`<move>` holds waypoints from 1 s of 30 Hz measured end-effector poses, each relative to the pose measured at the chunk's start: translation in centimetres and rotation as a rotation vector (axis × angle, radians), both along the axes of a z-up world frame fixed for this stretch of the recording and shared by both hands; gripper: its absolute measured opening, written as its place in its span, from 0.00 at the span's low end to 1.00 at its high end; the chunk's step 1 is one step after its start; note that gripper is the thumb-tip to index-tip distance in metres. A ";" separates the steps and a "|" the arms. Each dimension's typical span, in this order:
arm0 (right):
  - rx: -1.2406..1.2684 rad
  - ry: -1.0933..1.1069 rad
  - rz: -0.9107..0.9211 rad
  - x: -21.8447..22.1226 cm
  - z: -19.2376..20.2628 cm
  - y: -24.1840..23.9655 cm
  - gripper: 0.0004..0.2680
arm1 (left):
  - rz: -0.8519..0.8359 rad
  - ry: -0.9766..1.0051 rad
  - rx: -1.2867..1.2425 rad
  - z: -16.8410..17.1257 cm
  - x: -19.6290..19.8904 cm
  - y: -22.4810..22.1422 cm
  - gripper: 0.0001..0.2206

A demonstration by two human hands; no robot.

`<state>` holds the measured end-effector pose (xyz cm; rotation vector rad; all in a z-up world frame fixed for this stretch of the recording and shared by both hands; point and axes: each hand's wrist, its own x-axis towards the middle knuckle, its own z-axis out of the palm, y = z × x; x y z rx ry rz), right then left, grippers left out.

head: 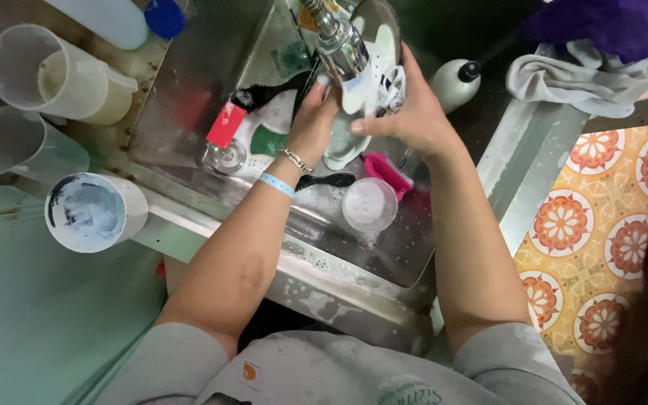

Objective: The person washes their hands with soap and then cleans a shoe component and a sponge in a sink.

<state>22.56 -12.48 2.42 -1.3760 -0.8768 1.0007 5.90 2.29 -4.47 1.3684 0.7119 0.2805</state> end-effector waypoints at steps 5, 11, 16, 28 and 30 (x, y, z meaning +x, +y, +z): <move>-0.265 -0.331 -0.105 0.0 0.3 0.0 0.52 | 0.201 -0.193 -0.121 -4.8 2.3 0.8 0.21; -0.268 -0.210 -0.231 0.5 -0.9 0.2 0.48 | 0.131 0.146 -0.013 1.1 2.8 1.2 0.28; -0.251 -0.262 -0.404 0.0 -0.2 -0.1 0.40 | 0.136 0.086 -0.037 -1.2 3.0 1.7 0.26; 0.356 -0.735 -0.764 -0.5 -1.0 0.1 0.28 | 0.242 -0.771 0.112 2.7 -0.1 0.3 0.28; 0.090 -0.532 -0.830 0.0 -2.3 -0.2 0.32 | 0.222 -0.687 0.070 3.1 -0.4 -0.2 0.36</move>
